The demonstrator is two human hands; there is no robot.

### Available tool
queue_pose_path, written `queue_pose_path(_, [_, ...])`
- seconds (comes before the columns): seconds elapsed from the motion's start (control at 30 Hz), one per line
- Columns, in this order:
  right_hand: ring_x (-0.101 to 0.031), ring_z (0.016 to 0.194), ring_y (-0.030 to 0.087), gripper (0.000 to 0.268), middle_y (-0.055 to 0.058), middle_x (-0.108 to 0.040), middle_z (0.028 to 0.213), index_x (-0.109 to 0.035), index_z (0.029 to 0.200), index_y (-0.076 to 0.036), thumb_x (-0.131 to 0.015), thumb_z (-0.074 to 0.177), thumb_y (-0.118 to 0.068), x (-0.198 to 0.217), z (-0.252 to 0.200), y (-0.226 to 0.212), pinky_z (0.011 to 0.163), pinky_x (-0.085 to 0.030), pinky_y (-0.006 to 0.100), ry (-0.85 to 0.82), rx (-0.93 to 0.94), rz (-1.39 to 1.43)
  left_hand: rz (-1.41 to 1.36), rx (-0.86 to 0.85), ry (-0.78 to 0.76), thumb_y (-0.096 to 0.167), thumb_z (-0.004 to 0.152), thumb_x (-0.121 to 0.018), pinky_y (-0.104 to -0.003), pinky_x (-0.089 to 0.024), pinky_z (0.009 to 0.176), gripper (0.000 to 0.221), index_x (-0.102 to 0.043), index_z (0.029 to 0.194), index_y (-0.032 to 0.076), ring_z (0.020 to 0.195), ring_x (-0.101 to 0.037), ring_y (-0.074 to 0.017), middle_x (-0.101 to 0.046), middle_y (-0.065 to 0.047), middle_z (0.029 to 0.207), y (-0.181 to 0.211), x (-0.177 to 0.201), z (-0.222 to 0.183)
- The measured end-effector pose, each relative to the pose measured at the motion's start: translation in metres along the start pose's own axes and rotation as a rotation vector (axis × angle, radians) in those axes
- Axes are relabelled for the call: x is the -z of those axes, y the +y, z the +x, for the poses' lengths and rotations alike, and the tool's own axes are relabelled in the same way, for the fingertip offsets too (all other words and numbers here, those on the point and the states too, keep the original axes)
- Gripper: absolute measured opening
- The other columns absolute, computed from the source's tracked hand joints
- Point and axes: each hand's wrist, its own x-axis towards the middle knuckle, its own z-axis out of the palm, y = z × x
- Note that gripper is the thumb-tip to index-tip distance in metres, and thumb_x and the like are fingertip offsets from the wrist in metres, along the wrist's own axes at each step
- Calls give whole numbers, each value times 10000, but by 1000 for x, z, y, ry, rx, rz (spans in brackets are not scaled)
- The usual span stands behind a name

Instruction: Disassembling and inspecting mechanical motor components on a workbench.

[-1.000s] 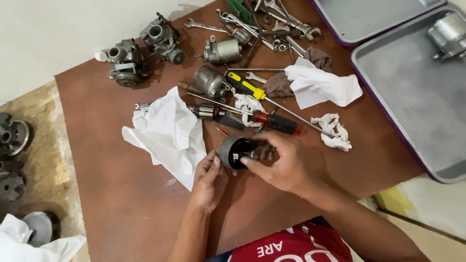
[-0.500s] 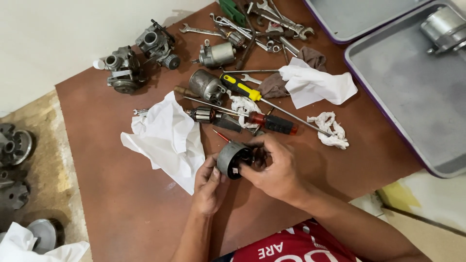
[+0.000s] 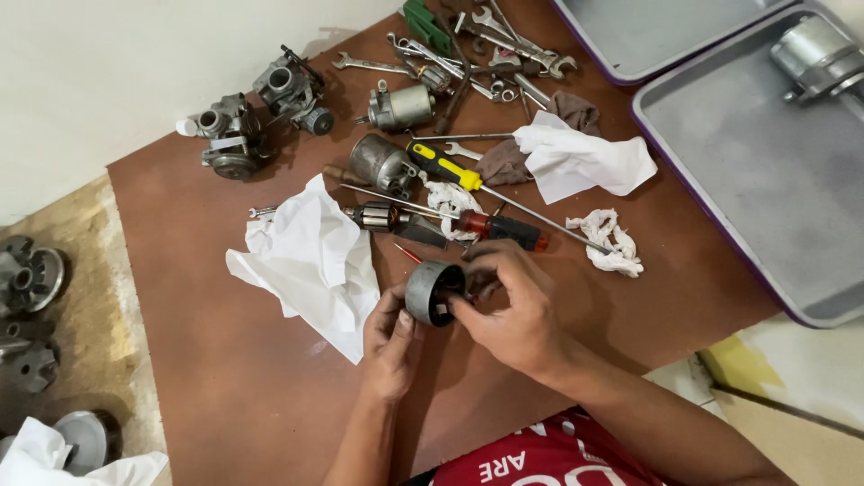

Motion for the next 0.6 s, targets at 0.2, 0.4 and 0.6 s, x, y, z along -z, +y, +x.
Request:
queue_pose_path(0.2, [-756, 836, 310, 238, 147, -740, 988, -717, 860, -26, -838, 666, 37, 2, 2, -7, 669, -620, 362, -14, 99, -89, 250, -138, -95, 249, 993, -582, -278, -462, 743, 304, -632, 1122, -21, 859, -516, -147, -589, -88, 963, 25, -22, 7])
queue_pose_path(0.4, [-758, 817, 307, 228, 143, -742, 967, -730, 858, -43, -825, 663, 26, 10, 8, -13, 636, -607, 364, -81, 77, 0, 225, -169, -109, 262, 1009, -563, -292, -456, 765, 292, -624, 1094, -11, 895, -512, -149, -587, -100, 1028, 20, -15, 6])
queue_pose_path(0.6, [-755, 797, 325, 221, 170, -747, 960, -747, 889, -41, -849, 694, -24, 15, 12, -15, 579, -596, 347, -116, 64, 57, 202, -161, -104, 225, 1003, -551, -311, -468, 771, 306, -618, 1126, -46, 883, -526, -160, -583, -123, 1007, 18, -16, 5])
